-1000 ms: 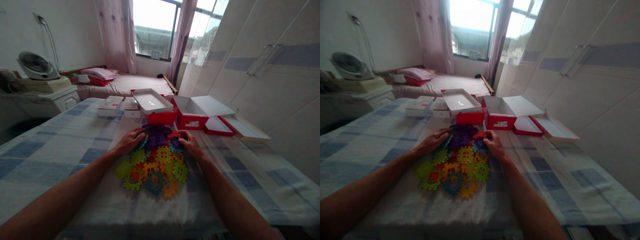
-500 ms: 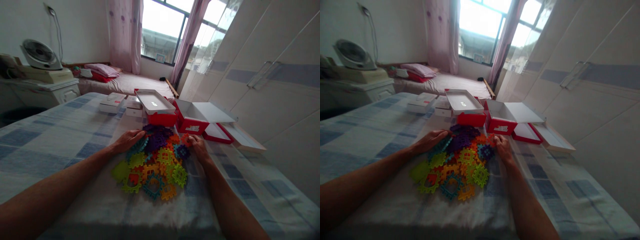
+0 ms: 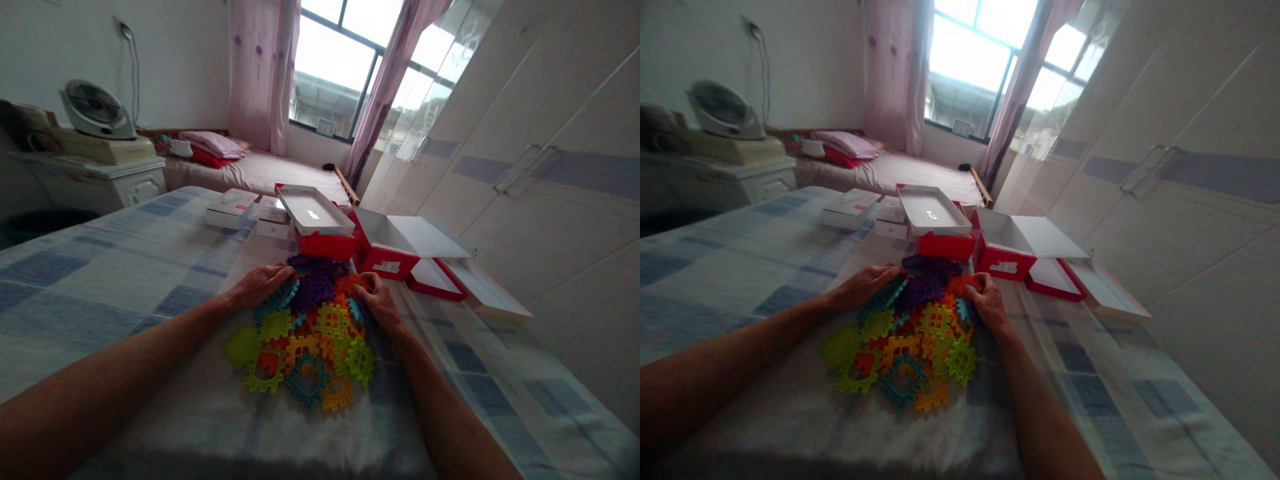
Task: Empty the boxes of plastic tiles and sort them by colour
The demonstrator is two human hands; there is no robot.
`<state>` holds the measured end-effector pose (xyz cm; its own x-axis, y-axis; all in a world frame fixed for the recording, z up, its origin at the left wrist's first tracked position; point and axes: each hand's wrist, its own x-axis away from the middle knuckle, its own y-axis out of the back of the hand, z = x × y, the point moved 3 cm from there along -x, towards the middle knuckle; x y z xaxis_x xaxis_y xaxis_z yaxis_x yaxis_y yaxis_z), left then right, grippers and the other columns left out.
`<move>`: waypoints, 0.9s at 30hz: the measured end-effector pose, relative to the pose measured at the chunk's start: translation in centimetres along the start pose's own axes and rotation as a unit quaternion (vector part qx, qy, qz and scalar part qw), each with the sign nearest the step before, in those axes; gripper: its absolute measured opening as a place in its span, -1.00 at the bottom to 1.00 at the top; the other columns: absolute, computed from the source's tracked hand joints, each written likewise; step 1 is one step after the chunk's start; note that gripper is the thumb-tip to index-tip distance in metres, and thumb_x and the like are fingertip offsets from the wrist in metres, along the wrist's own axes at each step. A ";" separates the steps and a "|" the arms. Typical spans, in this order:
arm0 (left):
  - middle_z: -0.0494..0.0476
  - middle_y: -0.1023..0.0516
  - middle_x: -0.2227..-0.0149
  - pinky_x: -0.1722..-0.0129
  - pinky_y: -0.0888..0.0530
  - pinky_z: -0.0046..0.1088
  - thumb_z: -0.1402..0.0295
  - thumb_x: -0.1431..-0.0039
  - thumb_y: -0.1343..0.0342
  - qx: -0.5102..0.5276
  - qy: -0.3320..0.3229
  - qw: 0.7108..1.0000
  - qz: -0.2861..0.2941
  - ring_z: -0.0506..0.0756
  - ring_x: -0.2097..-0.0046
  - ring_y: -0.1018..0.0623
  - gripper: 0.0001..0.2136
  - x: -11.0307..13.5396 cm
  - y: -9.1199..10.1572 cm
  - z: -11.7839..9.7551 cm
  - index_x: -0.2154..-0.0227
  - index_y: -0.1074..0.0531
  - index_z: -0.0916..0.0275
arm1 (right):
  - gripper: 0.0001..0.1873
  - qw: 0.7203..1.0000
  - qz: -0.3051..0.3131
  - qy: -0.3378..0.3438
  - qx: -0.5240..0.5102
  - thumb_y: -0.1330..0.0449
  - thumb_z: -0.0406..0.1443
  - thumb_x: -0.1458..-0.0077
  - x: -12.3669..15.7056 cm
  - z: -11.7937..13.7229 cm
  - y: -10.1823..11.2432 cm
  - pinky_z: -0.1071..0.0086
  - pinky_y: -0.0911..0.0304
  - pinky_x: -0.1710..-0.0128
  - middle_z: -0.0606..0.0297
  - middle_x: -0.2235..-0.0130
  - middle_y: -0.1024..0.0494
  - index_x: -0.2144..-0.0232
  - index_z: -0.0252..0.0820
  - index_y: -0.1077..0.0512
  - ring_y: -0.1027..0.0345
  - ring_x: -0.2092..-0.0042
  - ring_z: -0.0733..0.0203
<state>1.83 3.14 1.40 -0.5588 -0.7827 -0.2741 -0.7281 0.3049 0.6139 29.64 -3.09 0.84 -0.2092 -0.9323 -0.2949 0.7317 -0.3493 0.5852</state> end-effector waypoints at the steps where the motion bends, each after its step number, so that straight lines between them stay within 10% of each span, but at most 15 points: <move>1: 0.06 -0.59 0.31 0.16 -0.43 -0.44 -0.01 -0.20 0.24 -0.004 -0.003 1.000 0.002 0.10 0.26 -0.53 -0.50 0.0 0.0 0.0 0.33 -0.53 0.19 | -0.53 1.000 0.005 -0.006 -0.013 -0.17 -0.09 0.07 0.0 -0.1 0.1 0.27 -0.27 0.13 0.18 0.15 -0.51 0.12 -0.22 -0.37 -0.38 0.16 0.13; 21: 0.08 -0.59 0.31 0.17 -0.43 -0.43 -0.03 -0.19 0.26 -0.018 -0.008 1.000 0.015 0.12 0.23 -0.53 -0.48 -0.1 -0.1 0.2 0.31 -0.53 0.18 | -0.62 0.999 0.008 -0.032 0.007 -0.11 -0.11 0.08 -0.2 -1.4 2.7 0.20 -0.29 0.16 0.16 0.25 -0.56 0.27 -0.24 -0.47 -0.41 0.22 0.04; 27: 0.08 -0.60 0.31 0.12 -0.42 -0.41 -0.03 -0.18 0.23 -0.009 -0.002 1.000 0.018 0.14 0.20 -0.53 -0.50 -0.1 -0.1 0.1 0.33 -0.53 0.18 | -0.67 0.992 0.010 -0.006 -0.129 -0.09 -0.10 -0.01 0.8 1.3 2.8 0.27 -0.30 0.17 0.23 0.26 -0.56 0.28 -0.20 -0.44 -0.41 0.22 0.09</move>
<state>1.88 3.22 1.34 -0.5851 -0.7700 -0.2544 -0.7010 0.3226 0.6360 30.67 -4.96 3.21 -0.2006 -0.9402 -0.2753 0.8766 -0.2977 0.3781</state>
